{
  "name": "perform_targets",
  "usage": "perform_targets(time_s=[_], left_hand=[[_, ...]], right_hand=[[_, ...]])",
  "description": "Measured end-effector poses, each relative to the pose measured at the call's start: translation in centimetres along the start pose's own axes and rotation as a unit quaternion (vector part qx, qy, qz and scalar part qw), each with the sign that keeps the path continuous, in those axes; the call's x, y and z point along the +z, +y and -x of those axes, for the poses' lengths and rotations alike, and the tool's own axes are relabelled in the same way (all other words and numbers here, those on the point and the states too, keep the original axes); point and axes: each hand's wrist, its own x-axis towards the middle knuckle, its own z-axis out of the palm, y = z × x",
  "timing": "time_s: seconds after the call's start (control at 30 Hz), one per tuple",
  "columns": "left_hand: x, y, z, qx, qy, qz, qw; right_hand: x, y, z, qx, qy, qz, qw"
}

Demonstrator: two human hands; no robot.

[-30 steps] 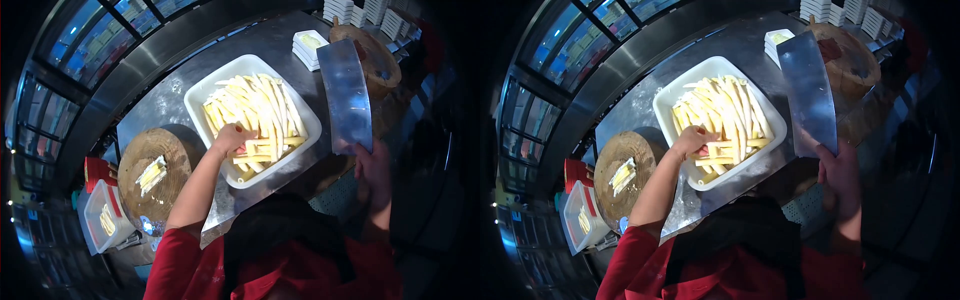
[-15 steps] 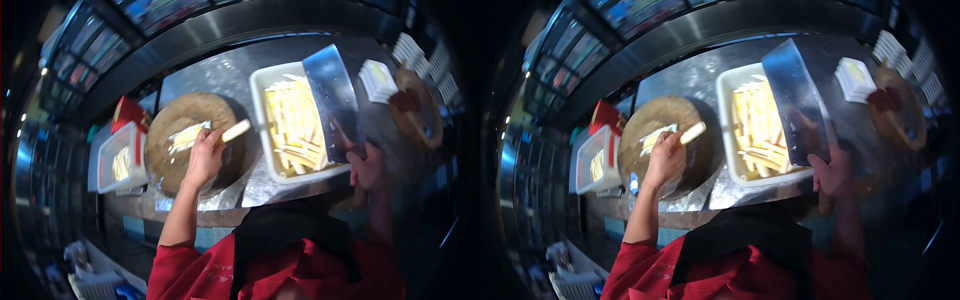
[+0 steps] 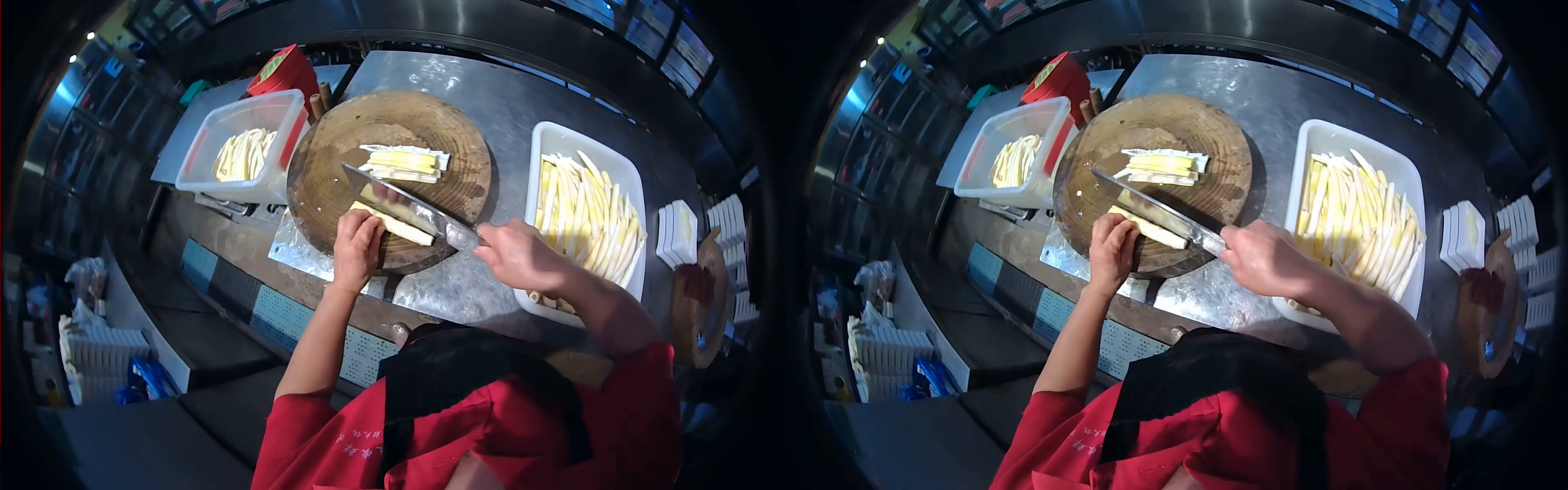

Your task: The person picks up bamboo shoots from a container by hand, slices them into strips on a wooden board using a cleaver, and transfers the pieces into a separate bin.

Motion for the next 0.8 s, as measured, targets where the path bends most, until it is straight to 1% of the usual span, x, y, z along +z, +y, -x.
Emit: perform_targets(time_s=[0.07, 0.1, 0.13, 0.2, 0.33, 0.4, 0.47, 0.53, 0.57, 0.63, 0.7, 0.73, 0.8], left_hand=[[0.4, 0.1, 0.0, 0.01, 0.035, 0.001, 0.999], [0.4, 0.2, -0.1, 0.009, 0.03, -0.007, 0.999], [0.3, 0.2, -0.2, 0.003, 0.034, -0.004, 0.999], [0.0, 0.4, -0.4, 0.003, 0.019, 0.001, 1.0], [-0.1, 0.2, -0.5, -0.012, 0.02, 0.019, 1.0], [-0.2, 0.3, -0.7, -0.008, 0.014, 0.016, 1.0], [0.2, -0.1, -0.2, -0.007, 0.013, 0.022, 1.0], [-0.1, -0.2, -0.2, -0.009, 0.014, 0.025, 1.0], [-0.4, -0.1, 0.1, -0.006, 0.012, 0.024, 1.0], [-0.8, 0.2, 0.3, -0.033, -0.017, 0.015, 0.999], [-1.1, 0.2, 0.7, -0.022, -0.006, 0.016, 1.0], [-1.2, 0.2, 0.9, -0.011, -0.002, 0.018, 1.0], [-1.0, 0.2, 1.0, -0.019, 0.005, 0.026, 0.999]], right_hand=[[-0.8, -0.2, -0.1, -0.012, -0.032, 0.034, 0.999], [-1.1, 0.1, -0.2, -0.039, -0.044, 0.056, 0.997], [-1.3, 0.1, -0.3, -0.039, -0.049, 0.061, 0.996], [-1.8, -0.5, -0.3, 0.002, -0.098, 0.102, 0.99], [-0.9, -1.0, -1.4, 0.012, -0.118, 0.137, 0.983], [0.8, -1.1, -3.5, -0.044, -0.085, 0.065, 0.993], [2.4, -2.6, -5.5, -0.053, -0.081, 0.074, 0.993], [2.8, -3.3, -5.6, -0.067, -0.07, 0.082, 0.992], [2.9, -3.3, -5.0, -0.063, -0.056, 0.086, 0.993], [2.6, -2.8, -3.9, -0.061, -0.04, 0.094, 0.993], [1.8, -2.0, -2.7, 0.0, -0.065, 0.11, 0.992], [1.5, -1.9, -2.3, -0.001, -0.067, 0.112, 0.992], [0.8, -2.0, -1.8, 0.016, -0.06, 0.127, 0.99]])
